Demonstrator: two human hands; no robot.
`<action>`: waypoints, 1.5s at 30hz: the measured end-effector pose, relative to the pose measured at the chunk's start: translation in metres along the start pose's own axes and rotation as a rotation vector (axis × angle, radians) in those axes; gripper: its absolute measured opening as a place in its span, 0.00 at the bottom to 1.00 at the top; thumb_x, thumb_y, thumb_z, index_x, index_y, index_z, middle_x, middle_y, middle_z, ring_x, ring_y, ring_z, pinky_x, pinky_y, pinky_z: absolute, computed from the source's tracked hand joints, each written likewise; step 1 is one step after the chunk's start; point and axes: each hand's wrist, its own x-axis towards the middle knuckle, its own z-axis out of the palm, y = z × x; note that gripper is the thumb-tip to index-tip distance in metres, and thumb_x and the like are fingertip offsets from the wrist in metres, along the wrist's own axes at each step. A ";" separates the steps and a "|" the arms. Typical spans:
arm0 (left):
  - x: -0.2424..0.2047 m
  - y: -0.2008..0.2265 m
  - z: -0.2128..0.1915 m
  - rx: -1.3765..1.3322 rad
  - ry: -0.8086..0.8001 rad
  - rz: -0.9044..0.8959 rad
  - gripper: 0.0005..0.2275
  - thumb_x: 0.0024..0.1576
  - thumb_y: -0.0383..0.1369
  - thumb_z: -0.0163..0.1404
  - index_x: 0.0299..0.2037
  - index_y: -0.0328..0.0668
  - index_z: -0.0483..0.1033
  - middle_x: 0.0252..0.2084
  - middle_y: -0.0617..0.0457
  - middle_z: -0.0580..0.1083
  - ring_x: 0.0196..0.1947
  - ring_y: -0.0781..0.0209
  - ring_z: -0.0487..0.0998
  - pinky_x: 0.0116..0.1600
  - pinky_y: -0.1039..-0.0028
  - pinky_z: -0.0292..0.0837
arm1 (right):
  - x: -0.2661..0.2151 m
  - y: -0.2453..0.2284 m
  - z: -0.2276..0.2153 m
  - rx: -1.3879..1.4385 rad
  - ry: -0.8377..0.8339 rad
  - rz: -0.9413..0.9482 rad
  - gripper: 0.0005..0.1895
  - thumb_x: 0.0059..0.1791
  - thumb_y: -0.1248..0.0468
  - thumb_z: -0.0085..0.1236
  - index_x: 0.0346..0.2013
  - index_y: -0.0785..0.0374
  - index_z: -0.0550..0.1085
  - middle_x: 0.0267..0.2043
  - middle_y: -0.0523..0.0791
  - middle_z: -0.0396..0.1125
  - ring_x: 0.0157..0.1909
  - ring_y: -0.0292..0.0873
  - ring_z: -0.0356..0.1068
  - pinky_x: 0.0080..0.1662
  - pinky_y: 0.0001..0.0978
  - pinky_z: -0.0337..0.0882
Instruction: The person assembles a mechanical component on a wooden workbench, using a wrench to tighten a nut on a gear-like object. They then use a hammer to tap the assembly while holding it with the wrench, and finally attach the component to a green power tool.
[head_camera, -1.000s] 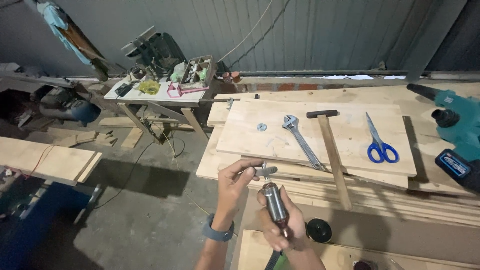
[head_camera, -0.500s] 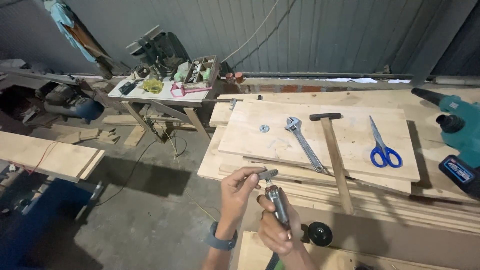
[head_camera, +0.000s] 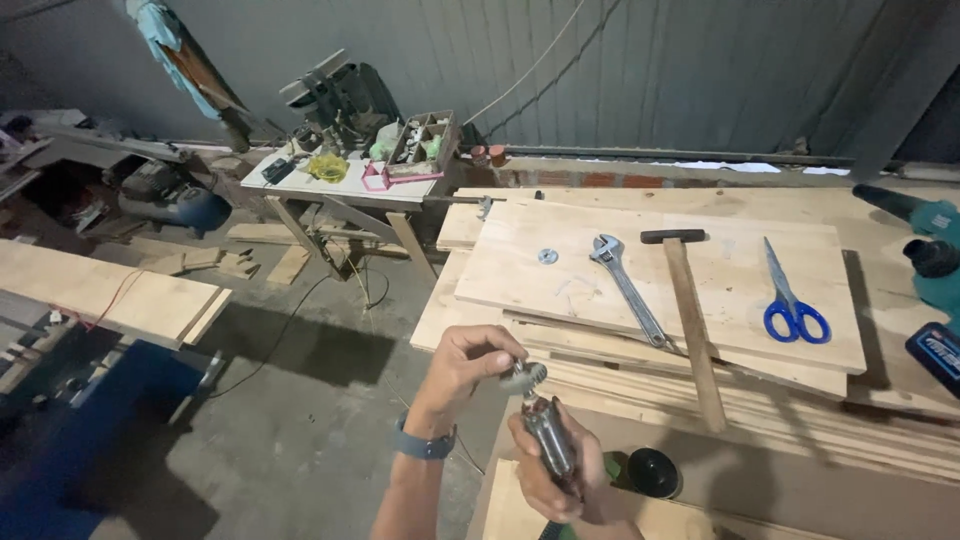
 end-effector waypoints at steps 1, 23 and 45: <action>0.000 0.000 -0.003 -0.016 -0.111 0.045 0.10 0.57 0.37 0.60 0.38 0.37 0.83 0.35 0.51 0.80 0.34 0.63 0.78 0.41 0.75 0.74 | 0.002 0.000 0.002 0.053 -0.095 0.056 0.29 0.57 0.40 0.32 0.38 0.66 0.60 0.18 0.59 0.63 0.09 0.46 0.56 0.18 0.35 0.65; 0.010 0.037 -0.015 0.191 -0.267 -0.031 0.09 0.58 0.38 0.56 0.33 0.43 0.78 0.29 0.59 0.75 0.29 0.70 0.72 0.38 0.79 0.66 | 0.013 0.013 0.024 0.309 -0.046 -0.009 0.24 0.61 0.44 0.30 0.40 0.64 0.58 0.22 0.63 0.66 0.11 0.46 0.60 0.20 0.39 0.69; 0.005 -0.003 0.020 -0.298 0.032 -0.089 0.09 0.57 0.30 0.56 0.26 0.41 0.70 0.20 0.57 0.66 0.19 0.70 0.62 0.26 0.81 0.61 | 0.018 0.022 0.049 0.592 -0.230 -0.145 0.09 0.61 0.61 0.35 0.42 0.64 0.60 0.26 0.56 0.69 0.18 0.46 0.68 0.25 0.36 0.76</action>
